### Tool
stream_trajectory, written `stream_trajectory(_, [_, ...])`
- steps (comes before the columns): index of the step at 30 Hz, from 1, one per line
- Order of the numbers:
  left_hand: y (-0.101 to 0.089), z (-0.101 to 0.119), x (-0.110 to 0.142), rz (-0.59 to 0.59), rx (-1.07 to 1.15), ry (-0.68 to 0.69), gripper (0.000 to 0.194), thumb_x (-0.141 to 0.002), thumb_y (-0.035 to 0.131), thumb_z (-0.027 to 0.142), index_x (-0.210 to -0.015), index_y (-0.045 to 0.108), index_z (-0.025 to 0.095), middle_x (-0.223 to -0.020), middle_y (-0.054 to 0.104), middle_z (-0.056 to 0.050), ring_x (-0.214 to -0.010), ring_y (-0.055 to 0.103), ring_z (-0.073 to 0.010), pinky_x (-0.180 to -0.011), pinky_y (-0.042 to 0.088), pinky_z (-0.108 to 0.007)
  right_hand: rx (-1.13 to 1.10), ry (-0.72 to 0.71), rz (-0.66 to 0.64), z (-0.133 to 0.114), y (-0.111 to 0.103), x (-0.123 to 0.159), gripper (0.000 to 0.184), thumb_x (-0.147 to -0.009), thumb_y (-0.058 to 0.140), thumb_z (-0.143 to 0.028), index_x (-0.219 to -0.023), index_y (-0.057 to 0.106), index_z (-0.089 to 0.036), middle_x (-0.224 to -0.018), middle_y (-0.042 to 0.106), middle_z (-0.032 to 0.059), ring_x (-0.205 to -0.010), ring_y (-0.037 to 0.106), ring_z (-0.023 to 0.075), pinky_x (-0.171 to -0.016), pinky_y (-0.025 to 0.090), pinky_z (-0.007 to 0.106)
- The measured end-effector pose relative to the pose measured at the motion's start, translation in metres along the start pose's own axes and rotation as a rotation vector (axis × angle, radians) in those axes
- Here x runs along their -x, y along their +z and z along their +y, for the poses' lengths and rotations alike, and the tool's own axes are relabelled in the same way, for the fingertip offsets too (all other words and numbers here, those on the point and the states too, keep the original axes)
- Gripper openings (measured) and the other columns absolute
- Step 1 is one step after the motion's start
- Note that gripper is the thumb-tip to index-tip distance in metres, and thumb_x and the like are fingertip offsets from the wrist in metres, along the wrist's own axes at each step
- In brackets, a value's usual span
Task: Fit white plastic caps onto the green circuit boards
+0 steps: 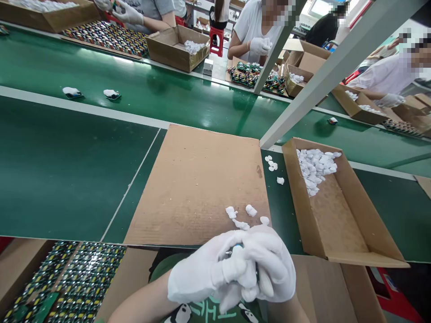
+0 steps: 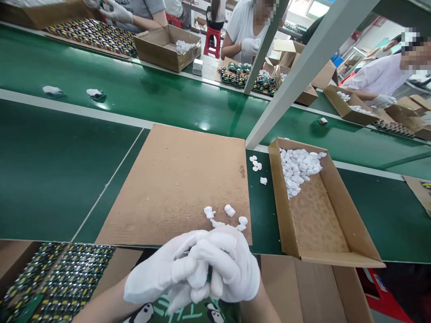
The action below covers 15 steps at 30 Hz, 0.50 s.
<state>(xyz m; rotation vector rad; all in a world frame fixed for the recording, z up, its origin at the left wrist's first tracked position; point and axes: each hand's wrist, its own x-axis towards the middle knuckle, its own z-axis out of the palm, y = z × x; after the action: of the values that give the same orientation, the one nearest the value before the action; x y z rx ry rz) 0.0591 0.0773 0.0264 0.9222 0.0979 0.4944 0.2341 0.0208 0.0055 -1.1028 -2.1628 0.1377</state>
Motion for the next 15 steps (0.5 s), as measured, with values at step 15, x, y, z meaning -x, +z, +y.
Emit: stream_trajectory(15, [0.012,0.0,-0.007,0.269,-0.155,-0.181,0.009,-0.072,0.059,0.009,-0.077,0.057,0.016,-0.076,0.062,-0.002,-0.072,0.057,-0.0159,-0.067,0.044,-0.027,-0.171,0.042,0.167,-0.002,0.01,0.002,0.038,-0.103,0.051,-0.033,-0.139,0.051,-0.02,-0.104,0.064,0.0095,-0.092,0.067,0.023,-0.077,0.062,0.037])
